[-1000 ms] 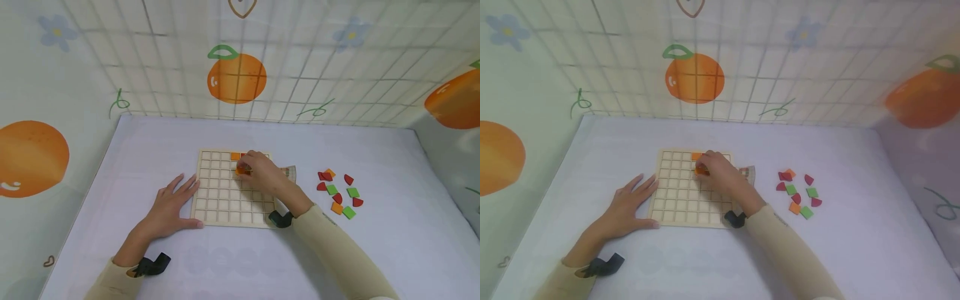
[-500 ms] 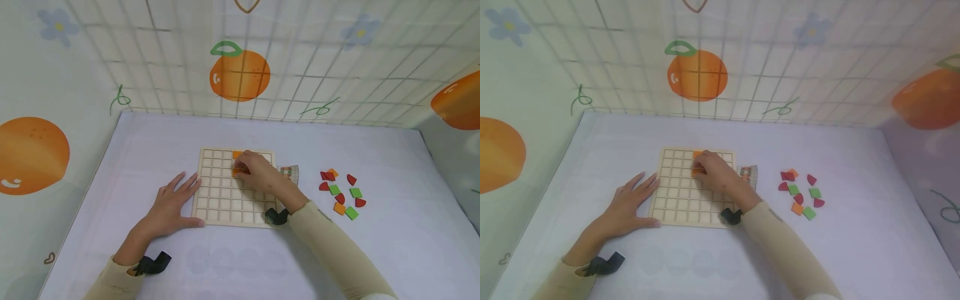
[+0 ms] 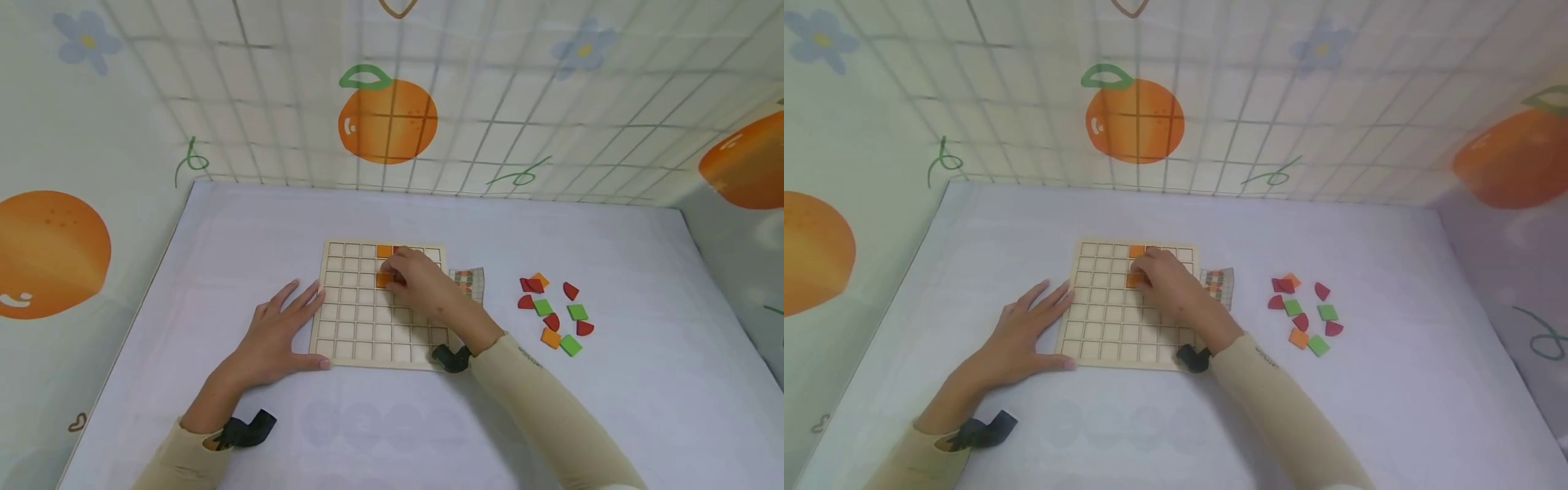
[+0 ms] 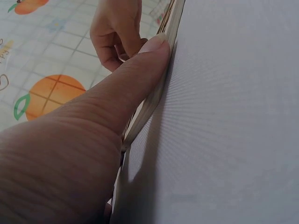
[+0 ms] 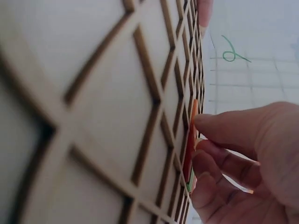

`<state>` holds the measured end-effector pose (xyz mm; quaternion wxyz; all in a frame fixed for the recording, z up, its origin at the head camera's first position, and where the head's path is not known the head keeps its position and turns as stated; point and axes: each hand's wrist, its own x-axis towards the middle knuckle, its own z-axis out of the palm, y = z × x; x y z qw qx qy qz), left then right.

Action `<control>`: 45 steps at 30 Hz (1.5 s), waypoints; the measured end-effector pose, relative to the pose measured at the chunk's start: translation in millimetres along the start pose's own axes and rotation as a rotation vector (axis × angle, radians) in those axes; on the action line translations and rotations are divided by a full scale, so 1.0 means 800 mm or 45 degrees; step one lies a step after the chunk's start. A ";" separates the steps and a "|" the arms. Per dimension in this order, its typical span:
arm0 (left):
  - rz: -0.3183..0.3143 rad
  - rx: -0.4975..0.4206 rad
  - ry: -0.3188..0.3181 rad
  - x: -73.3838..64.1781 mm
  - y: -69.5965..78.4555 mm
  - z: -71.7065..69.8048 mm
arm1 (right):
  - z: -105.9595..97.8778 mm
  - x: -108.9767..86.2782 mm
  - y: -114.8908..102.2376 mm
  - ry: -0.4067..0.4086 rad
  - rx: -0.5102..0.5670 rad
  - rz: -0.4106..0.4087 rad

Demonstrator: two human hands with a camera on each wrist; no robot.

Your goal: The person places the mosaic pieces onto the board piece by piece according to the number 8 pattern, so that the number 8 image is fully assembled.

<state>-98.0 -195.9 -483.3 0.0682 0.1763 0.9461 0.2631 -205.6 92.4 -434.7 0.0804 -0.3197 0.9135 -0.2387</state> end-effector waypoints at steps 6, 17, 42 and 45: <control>-0.001 -0.002 -0.005 -0.001 -0.001 0.002 | 0.002 -0.001 -0.002 0.030 -0.061 -0.029; -0.004 0.004 0.001 -0.001 0.004 0.000 | -0.036 -0.075 0.010 0.095 0.111 0.179; -0.015 -0.009 -0.002 0.000 0.005 0.002 | -0.086 -0.211 0.140 0.170 0.012 0.564; -0.016 -0.005 -0.002 0.001 0.006 0.002 | -0.086 -0.207 0.139 0.162 0.020 0.578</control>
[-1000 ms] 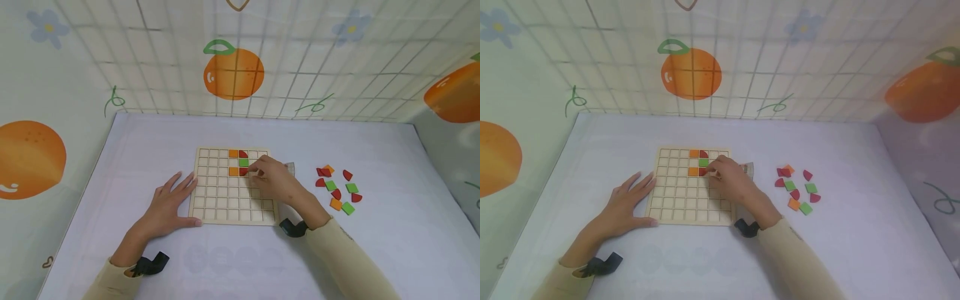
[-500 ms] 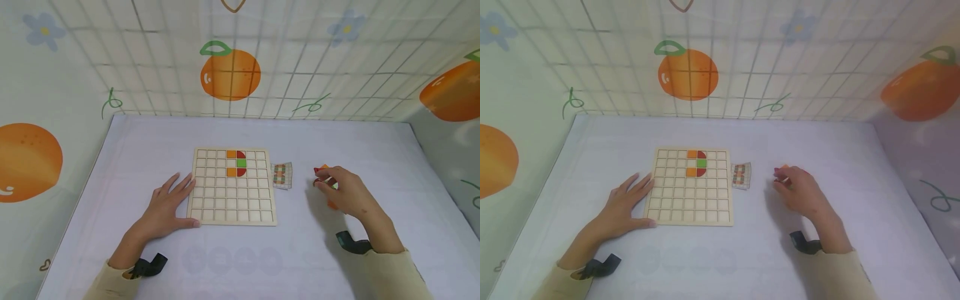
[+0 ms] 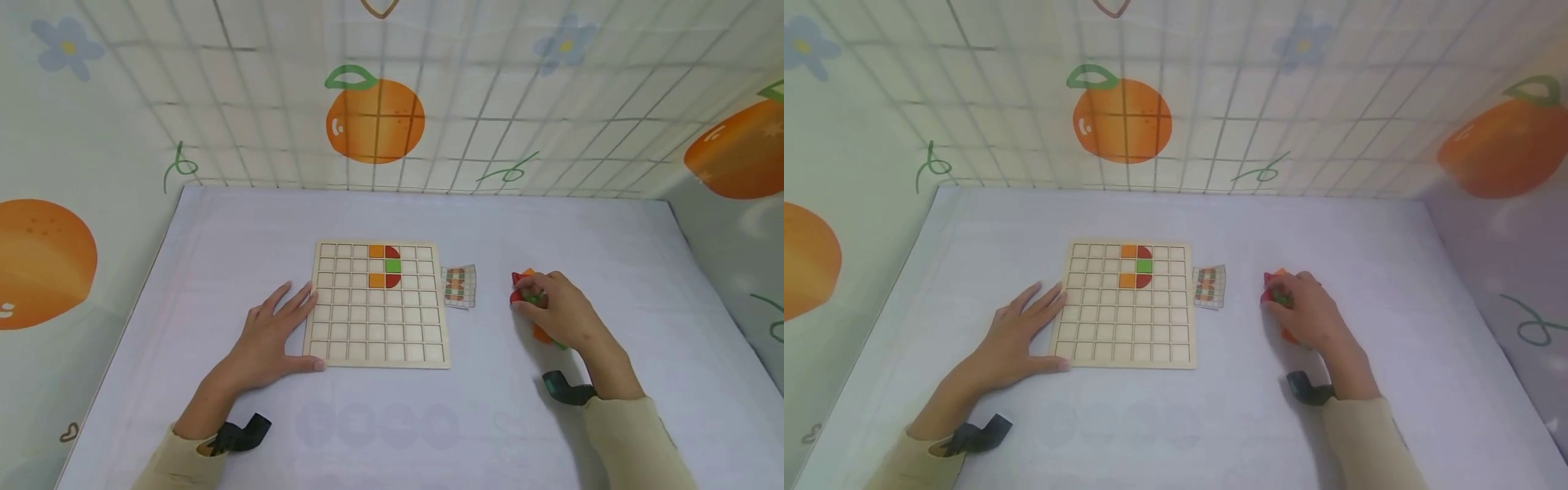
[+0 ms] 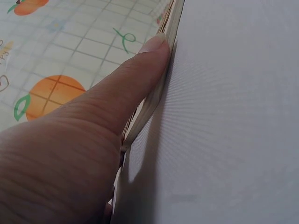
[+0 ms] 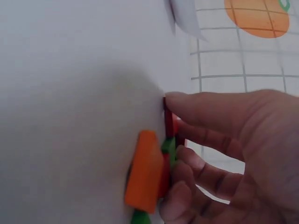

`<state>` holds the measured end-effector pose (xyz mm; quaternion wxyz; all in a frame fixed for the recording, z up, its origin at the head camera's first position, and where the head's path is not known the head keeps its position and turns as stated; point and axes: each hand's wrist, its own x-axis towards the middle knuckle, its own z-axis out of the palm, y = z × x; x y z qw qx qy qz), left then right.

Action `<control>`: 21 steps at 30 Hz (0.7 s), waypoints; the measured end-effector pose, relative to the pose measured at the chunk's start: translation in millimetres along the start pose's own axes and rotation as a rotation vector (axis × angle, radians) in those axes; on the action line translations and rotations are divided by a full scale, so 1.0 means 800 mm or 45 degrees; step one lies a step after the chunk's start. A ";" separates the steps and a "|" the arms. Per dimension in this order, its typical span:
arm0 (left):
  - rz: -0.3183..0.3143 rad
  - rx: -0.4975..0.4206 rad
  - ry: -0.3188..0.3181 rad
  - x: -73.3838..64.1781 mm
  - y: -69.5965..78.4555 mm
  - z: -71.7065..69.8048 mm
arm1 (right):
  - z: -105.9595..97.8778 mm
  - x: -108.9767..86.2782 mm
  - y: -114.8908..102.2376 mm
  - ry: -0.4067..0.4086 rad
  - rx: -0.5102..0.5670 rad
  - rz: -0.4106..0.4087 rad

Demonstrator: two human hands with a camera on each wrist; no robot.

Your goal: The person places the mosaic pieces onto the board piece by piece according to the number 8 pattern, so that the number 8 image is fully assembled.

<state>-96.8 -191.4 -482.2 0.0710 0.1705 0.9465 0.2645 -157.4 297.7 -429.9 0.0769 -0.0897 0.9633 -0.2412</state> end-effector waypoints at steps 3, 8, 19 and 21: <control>0.000 0.002 0.000 0.000 0.000 0.000 | 0.000 0.002 -0.002 -0.010 -0.003 0.030; 0.003 -0.006 -0.005 -0.001 -0.001 0.000 | 0.001 0.005 -0.004 -0.041 0.025 0.071; 0.004 0.002 -0.017 0.000 -0.002 0.000 | -0.001 0.002 0.001 -0.099 0.098 0.099; 0.008 0.003 -0.013 0.000 -0.003 0.001 | -0.002 0.003 0.003 -0.109 0.108 0.105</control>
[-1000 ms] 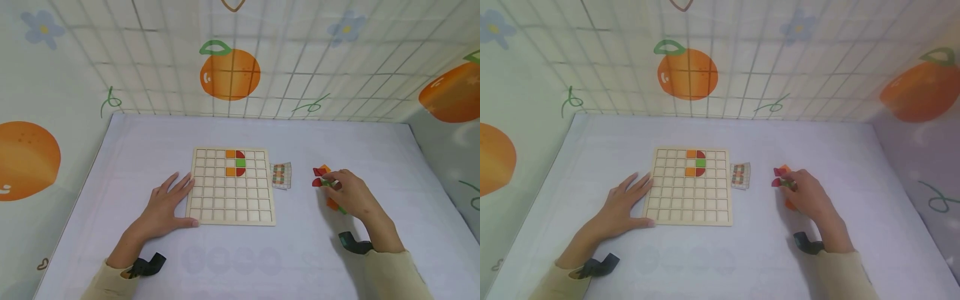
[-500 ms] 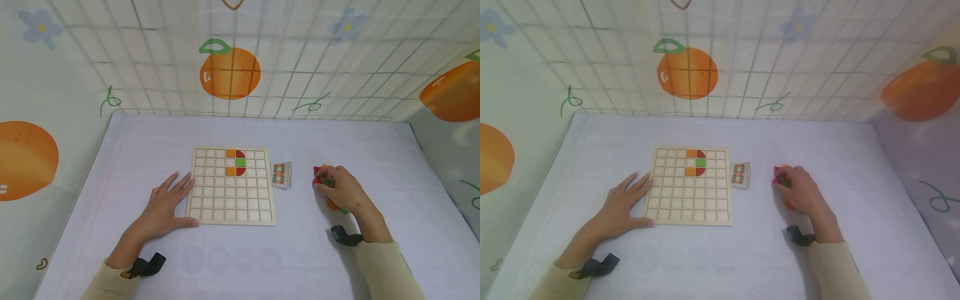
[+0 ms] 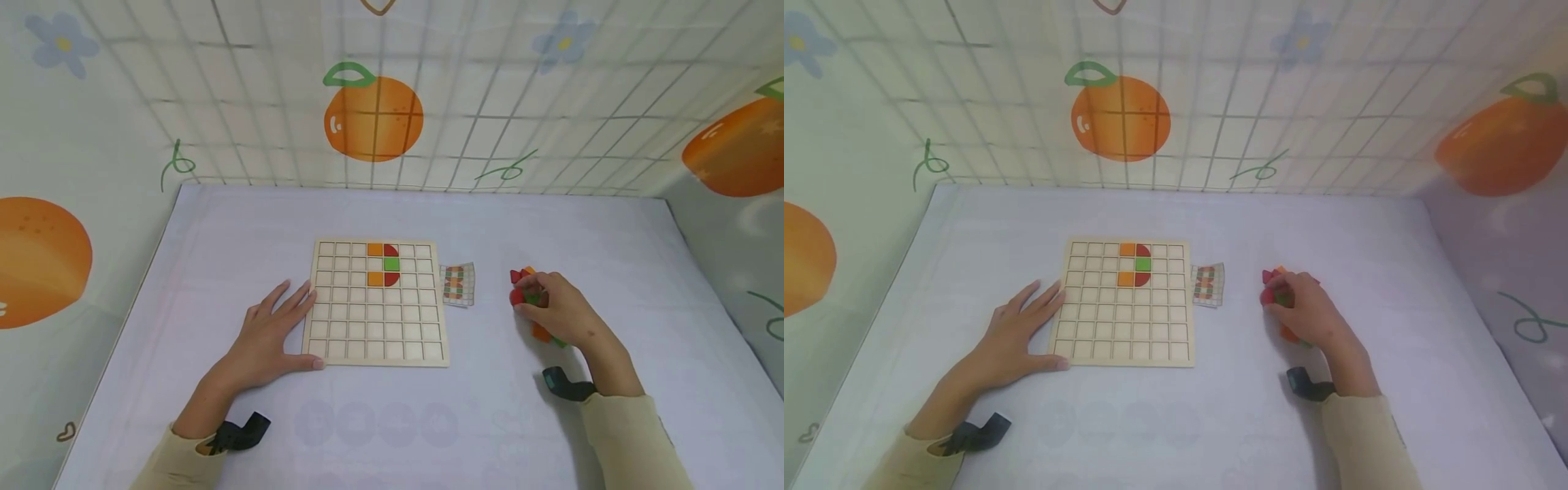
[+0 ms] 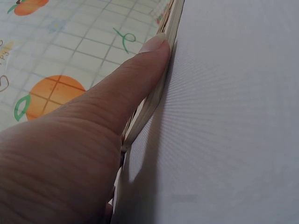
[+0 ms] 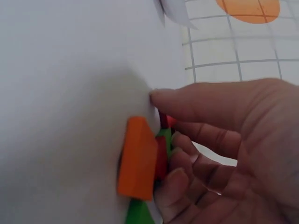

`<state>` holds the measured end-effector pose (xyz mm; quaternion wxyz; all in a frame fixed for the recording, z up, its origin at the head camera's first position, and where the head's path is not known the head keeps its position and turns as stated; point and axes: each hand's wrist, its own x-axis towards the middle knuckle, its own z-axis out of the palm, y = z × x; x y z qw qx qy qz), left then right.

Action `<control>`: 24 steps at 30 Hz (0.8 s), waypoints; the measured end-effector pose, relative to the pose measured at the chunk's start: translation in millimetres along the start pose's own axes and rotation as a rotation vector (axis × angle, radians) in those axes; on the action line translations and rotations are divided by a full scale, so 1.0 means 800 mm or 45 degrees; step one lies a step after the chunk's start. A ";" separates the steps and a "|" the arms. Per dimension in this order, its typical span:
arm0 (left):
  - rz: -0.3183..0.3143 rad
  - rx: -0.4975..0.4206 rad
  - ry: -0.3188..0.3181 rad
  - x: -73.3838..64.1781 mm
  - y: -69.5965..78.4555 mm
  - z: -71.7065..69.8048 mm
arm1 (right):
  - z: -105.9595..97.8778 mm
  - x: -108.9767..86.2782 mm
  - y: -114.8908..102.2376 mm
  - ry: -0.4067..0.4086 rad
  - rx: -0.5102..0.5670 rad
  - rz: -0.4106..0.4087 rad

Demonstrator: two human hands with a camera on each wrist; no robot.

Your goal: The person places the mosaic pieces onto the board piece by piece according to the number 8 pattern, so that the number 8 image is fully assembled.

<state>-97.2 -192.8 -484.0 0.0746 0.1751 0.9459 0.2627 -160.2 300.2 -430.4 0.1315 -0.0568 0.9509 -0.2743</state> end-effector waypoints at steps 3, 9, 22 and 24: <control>0.001 0.004 0.006 0.000 0.000 -0.001 | 0.000 0.000 0.002 0.000 0.015 -0.001; -0.003 -0.015 0.006 0.000 0.004 -0.003 | 0.005 0.002 0.000 0.064 -0.008 0.010; 0.003 -0.018 0.012 -0.002 0.006 -0.006 | 0.012 -0.002 -0.005 0.198 -0.073 -0.098; 0.004 -0.021 0.012 -0.002 0.007 -0.007 | 0.011 -0.004 -0.008 0.238 -0.062 -0.124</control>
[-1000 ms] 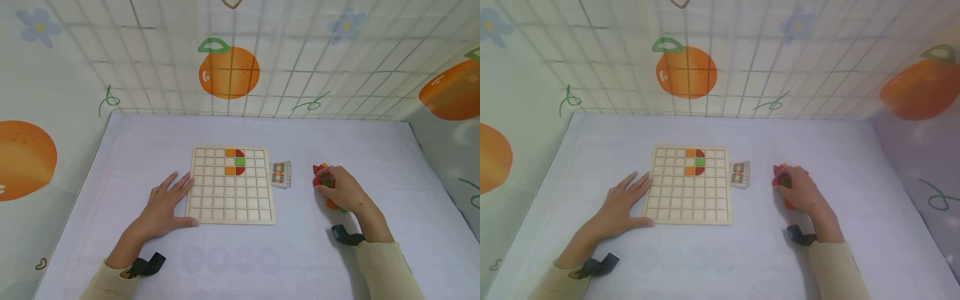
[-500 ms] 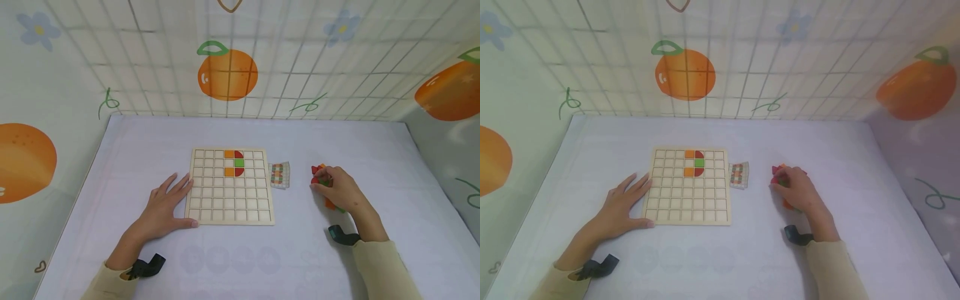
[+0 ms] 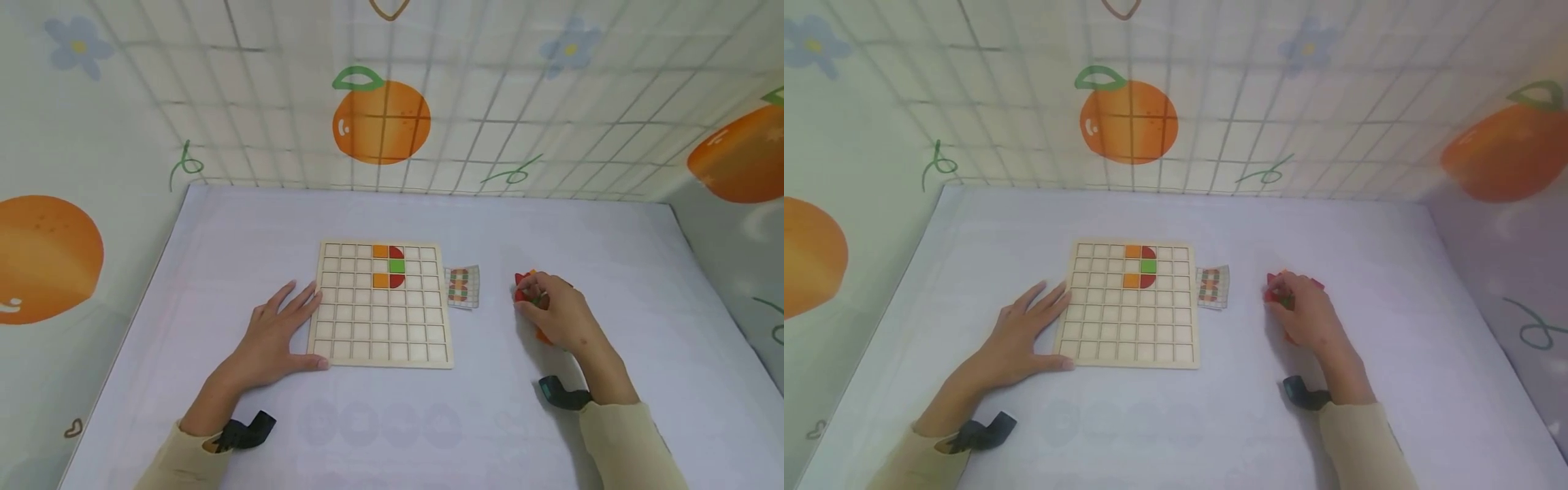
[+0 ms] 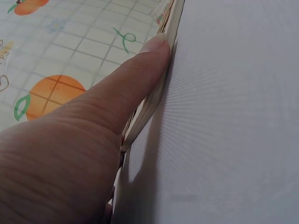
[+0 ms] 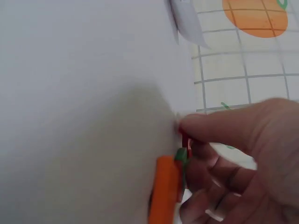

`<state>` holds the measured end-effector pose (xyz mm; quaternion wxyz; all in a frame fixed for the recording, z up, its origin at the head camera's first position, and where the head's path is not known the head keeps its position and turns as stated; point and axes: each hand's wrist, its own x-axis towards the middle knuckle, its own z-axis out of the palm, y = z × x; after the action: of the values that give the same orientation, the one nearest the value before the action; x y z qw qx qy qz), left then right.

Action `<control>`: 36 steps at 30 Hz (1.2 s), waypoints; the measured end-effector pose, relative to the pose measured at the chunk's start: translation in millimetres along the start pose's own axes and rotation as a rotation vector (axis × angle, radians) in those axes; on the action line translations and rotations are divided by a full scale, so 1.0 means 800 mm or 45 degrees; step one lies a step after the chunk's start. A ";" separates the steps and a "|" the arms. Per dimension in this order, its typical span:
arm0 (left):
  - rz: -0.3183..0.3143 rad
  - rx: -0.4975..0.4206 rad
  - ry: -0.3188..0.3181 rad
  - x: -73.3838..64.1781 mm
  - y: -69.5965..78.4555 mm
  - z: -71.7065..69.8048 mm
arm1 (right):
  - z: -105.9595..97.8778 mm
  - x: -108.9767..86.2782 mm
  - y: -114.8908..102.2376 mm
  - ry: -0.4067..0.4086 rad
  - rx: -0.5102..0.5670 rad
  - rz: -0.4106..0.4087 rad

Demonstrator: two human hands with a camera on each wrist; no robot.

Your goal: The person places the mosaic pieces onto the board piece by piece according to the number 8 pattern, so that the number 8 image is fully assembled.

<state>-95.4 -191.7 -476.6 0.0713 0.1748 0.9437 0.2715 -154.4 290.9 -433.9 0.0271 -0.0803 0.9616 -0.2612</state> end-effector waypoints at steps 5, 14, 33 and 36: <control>-0.002 0.010 -0.004 0.000 -0.002 0.000 | -0.002 0.008 -0.027 0.094 0.064 -0.068; 0.015 0.023 -0.001 0.003 -0.010 0.005 | 0.033 0.061 -0.128 -0.070 0.201 -0.158; 0.047 0.005 0.001 0.004 -0.012 0.001 | 0.132 0.135 -0.236 -0.396 0.121 -0.240; 0.043 -0.002 0.003 0.002 -0.012 -0.002 | 0.138 0.135 -0.237 -0.361 0.063 -0.301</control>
<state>-100.1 -199.6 -480.7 0.0657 0.1903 0.9405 0.2738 -223.8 56.3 -433.8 0.1336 -0.2282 0.9252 -0.2722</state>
